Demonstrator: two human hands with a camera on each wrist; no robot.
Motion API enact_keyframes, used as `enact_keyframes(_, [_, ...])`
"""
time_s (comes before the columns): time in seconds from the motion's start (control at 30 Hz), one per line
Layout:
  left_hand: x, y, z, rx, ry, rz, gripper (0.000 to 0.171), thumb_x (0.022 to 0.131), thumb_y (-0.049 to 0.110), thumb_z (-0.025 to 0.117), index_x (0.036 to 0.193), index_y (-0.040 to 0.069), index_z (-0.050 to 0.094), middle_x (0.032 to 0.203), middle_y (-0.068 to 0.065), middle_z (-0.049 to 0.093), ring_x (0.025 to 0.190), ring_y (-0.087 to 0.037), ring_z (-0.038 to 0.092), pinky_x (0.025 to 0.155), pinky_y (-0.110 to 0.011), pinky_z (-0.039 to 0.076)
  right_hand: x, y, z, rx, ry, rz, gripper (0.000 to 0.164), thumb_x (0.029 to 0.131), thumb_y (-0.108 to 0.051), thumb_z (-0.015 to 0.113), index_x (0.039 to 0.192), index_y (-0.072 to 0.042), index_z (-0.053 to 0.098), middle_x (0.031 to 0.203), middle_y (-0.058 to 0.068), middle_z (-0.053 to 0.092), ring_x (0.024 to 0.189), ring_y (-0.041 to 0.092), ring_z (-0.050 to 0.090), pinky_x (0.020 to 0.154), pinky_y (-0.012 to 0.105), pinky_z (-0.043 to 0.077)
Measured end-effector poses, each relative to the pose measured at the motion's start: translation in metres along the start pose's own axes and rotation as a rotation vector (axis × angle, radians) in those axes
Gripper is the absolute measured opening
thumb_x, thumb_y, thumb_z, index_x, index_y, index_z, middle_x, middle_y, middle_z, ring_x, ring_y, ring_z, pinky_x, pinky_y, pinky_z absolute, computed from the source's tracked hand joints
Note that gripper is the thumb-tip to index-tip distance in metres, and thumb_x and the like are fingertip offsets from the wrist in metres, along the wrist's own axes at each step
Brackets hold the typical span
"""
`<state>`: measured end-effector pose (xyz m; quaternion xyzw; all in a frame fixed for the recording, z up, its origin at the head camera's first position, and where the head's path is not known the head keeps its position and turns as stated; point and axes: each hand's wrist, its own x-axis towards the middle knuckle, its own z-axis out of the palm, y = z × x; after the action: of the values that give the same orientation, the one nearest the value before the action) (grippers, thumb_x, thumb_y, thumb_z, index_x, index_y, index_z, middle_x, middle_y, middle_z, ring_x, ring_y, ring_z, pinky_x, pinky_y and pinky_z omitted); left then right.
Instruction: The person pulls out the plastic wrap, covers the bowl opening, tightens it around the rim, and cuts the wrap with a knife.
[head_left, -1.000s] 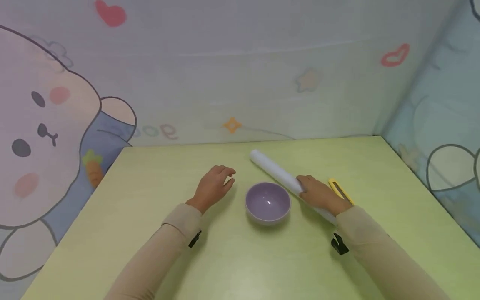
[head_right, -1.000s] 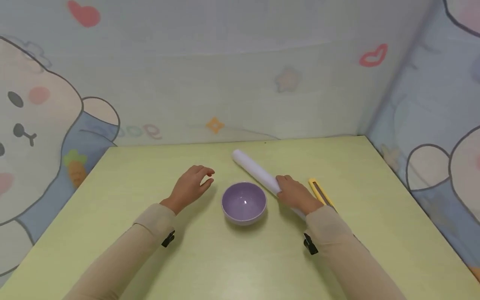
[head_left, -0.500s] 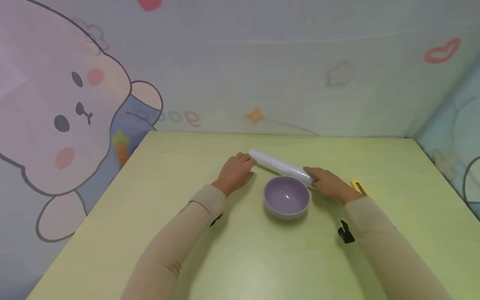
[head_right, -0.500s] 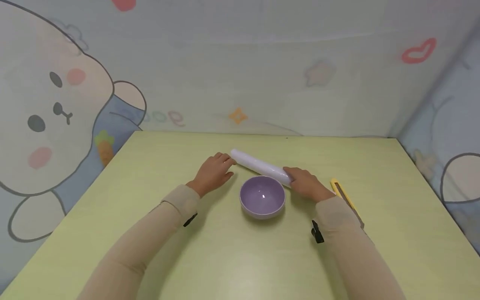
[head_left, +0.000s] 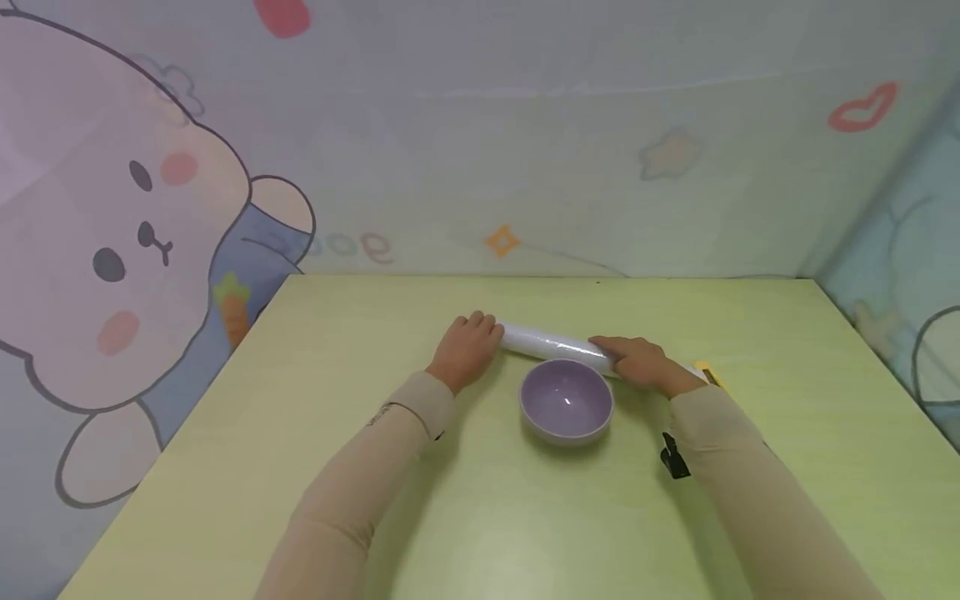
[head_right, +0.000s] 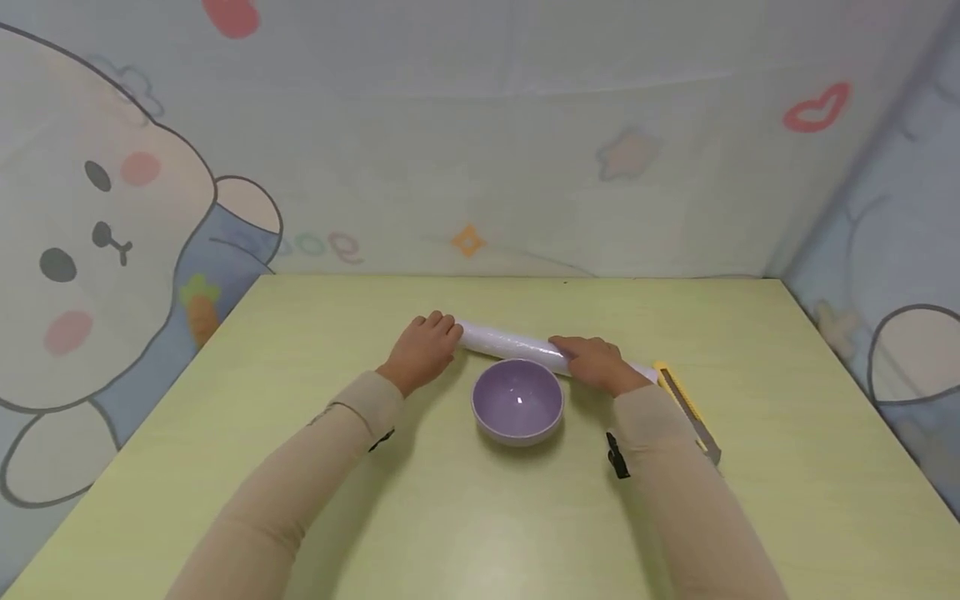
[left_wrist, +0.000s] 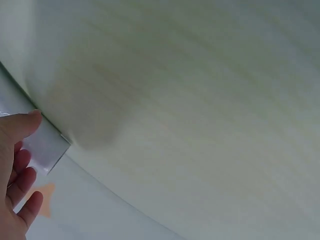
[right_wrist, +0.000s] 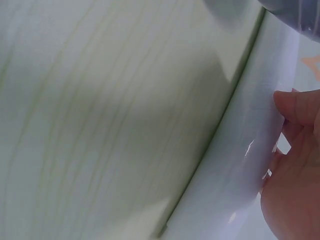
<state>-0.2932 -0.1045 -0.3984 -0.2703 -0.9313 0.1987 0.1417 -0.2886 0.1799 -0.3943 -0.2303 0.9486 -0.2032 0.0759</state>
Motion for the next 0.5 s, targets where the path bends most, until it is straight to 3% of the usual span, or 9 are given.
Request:
enact_keyframes(0.27, [0.0044,-0.0024,0.0036,0.015,0.084,0.036,0.014,0.092,0.009,0.052,0.106,0.008,0.054,0.103,-0.005,0.057,0.091,-0.020,0.052,0.076,-0.030,0.046,0.0026,-0.0027,0.0000,0.045,-0.027,0.016,0.059,0.079,-0.003,0.036,0.138,-0.006,0.040,0.139,0.022,0.041,0.126,0.044,0.039,0.098,0.062,0.030])
enact_keyframes(0.5, [0.0038,-0.0046,0.0080,0.060,0.110,0.096,0.013,0.090,0.006,0.055,0.103,0.008,0.054,0.101,-0.004,0.057,0.089,-0.019,0.052,0.075,-0.028,0.047,0.0059,0.0005,-0.0002,0.037,-0.031,0.016,0.057,0.081,-0.004,0.034,0.138,-0.009,0.041,0.140,0.020,0.041,0.127,0.043,0.038,0.100,0.063,0.025])
